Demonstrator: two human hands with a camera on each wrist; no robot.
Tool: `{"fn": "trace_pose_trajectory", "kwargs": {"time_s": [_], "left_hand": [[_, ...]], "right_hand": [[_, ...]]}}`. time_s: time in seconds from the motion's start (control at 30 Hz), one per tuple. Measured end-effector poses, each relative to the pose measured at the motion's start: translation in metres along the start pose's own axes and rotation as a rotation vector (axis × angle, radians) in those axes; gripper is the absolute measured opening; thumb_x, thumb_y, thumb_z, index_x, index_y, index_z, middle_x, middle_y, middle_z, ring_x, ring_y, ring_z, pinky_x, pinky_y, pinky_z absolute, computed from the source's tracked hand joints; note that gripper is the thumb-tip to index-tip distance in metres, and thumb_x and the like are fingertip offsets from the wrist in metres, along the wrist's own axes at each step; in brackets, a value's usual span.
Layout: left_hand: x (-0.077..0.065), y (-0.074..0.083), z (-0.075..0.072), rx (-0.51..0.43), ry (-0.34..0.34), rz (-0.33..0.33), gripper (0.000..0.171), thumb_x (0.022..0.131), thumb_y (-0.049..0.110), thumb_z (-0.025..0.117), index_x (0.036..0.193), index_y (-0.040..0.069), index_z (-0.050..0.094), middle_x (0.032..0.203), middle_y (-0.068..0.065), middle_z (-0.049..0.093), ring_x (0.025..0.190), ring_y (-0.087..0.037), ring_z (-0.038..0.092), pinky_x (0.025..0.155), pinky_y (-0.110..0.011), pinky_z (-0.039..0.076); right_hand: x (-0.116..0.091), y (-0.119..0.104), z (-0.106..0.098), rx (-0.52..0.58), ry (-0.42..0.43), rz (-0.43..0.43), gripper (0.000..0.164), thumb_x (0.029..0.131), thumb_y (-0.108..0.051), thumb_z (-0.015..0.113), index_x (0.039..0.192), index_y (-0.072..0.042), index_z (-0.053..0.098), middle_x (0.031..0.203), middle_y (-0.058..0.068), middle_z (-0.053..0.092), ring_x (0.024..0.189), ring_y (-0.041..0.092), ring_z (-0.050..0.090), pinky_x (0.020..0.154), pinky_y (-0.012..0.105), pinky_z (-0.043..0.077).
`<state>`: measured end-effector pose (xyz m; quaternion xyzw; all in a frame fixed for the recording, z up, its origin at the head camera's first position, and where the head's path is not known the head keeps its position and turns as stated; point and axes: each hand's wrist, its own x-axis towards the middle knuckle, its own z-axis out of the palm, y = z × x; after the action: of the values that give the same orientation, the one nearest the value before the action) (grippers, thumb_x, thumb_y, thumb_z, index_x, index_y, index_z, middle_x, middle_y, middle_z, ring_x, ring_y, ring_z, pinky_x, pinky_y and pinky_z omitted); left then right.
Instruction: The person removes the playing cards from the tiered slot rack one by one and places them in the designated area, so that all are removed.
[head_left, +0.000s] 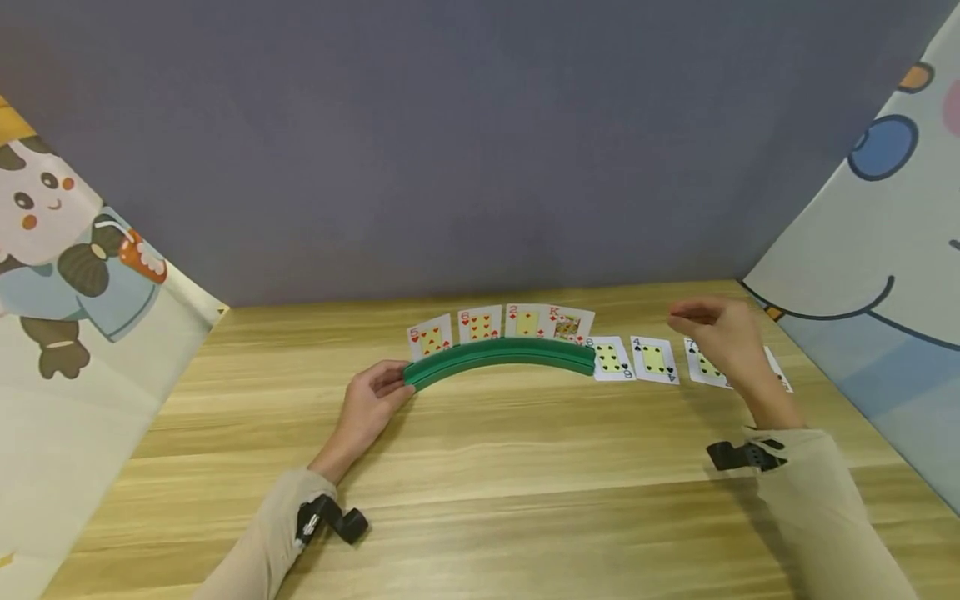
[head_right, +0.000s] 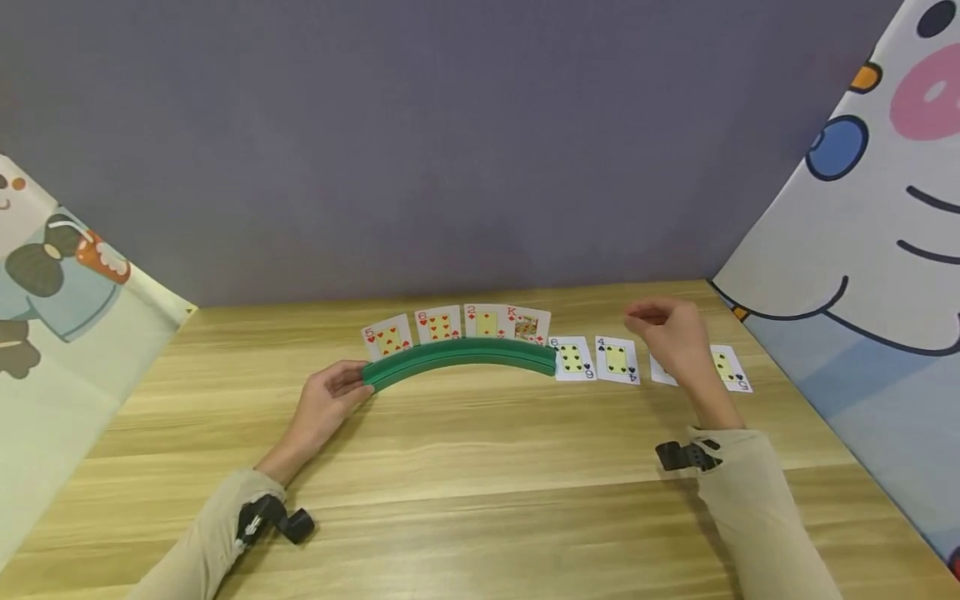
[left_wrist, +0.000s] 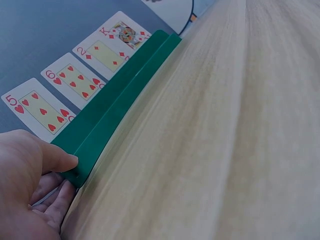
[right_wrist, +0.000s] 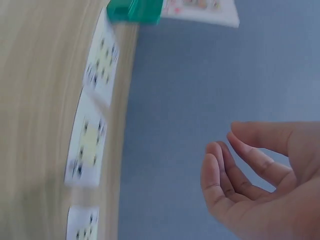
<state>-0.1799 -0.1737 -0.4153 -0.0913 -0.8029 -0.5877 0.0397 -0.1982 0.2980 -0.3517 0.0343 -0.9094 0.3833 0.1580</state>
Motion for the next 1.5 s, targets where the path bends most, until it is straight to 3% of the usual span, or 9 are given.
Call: {"fn": "trace_pose_trajectory", "kwargs": {"time_s": [0.27, 0.47, 0.57, 0.67, 0.8, 0.93, 1.5], "left_hand": [[-0.001, 0.0, -0.001, 0.002, -0.004, 0.004, 0.034, 0.089, -0.008, 0.067, 0.122, -0.013, 0.06, 0.121, -0.03, 0.062, 0.112, -0.042, 0.062, 0.093, -0.023, 0.056], [-0.001, 0.002, 0.003, -0.001, -0.015, -0.005, 0.034, 0.089, -0.008, 0.067, 0.122, -0.013, 0.059, 0.122, -0.031, 0.061, 0.113, -0.042, 0.061, 0.093, -0.023, 0.056], [0.001, 0.0, 0.003, 0.008, -0.013, 0.016, 0.034, 0.089, -0.01, 0.066, 0.121, -0.014, 0.059, 0.12, -0.031, 0.062, 0.112, -0.043, 0.062, 0.093, -0.024, 0.056], [0.007, -0.013, 0.003, 0.007, 0.0, 0.021, 0.034, 0.088, -0.01, 0.067, 0.122, -0.013, 0.06, 0.12, -0.031, 0.062, 0.112, -0.042, 0.062, 0.093, -0.023, 0.056], [0.013, -0.032, 0.003, 0.004, 0.014, 0.01, 0.035, 0.089, -0.006, 0.069, 0.123, -0.009, 0.061, 0.121, -0.028, 0.063, 0.112, -0.039, 0.063, 0.093, -0.022, 0.056], [0.012, -0.035, 0.001, 0.004, 0.02, 0.01, 0.035, 0.089, -0.003, 0.07, 0.123, -0.006, 0.063, 0.121, -0.025, 0.064, 0.111, -0.035, 0.064, 0.092, -0.021, 0.056], [0.013, -0.038, 0.002, -0.008, 0.039, 0.017, 0.035, 0.086, -0.008, 0.071, 0.12, -0.007, 0.063, 0.12, -0.026, 0.065, 0.109, -0.038, 0.065, 0.091, -0.022, 0.057]], "right_hand": [[0.007, -0.039, 0.029, 0.109, -0.057, -0.038, 0.026, 0.097, -0.018, 0.066, 0.116, -0.001, 0.069, 0.111, 0.019, 0.069, 0.087, 0.0, 0.06, 0.072, 0.011, 0.051], [0.01, -0.046, 0.056, 0.154, -0.075, -0.083, 0.022, 0.095, -0.012, 0.068, 0.114, 0.0, 0.069, 0.109, 0.018, 0.07, 0.094, 0.018, 0.064, 0.075, 0.013, 0.052], [0.009, -0.045, 0.07, 0.13, -0.091, -0.073, 0.026, 0.094, -0.011, 0.069, 0.117, 0.001, 0.067, 0.108, 0.019, 0.069, 0.098, 0.029, 0.065, 0.078, 0.022, 0.055], [0.01, -0.043, 0.081, 0.105, -0.092, -0.049, 0.029, 0.094, -0.01, 0.069, 0.119, 0.004, 0.065, 0.107, 0.021, 0.068, 0.102, 0.035, 0.065, 0.08, 0.036, 0.057], [0.01, -0.042, 0.092, 0.103, -0.098, -0.037, 0.019, 0.094, -0.009, 0.067, 0.107, 0.005, 0.067, 0.104, 0.022, 0.068, 0.102, 0.036, 0.065, 0.082, 0.046, 0.056], [0.01, -0.042, 0.099, 0.112, -0.091, -0.052, 0.011, 0.094, -0.007, 0.066, 0.095, 0.003, 0.067, 0.1, 0.021, 0.068, 0.099, 0.035, 0.065, 0.081, 0.046, 0.056], [0.01, -0.042, 0.095, 0.095, -0.079, -0.071, 0.01, 0.094, -0.008, 0.068, 0.087, 0.0, 0.067, 0.093, 0.018, 0.069, 0.097, 0.034, 0.065, 0.081, 0.047, 0.055]]}}
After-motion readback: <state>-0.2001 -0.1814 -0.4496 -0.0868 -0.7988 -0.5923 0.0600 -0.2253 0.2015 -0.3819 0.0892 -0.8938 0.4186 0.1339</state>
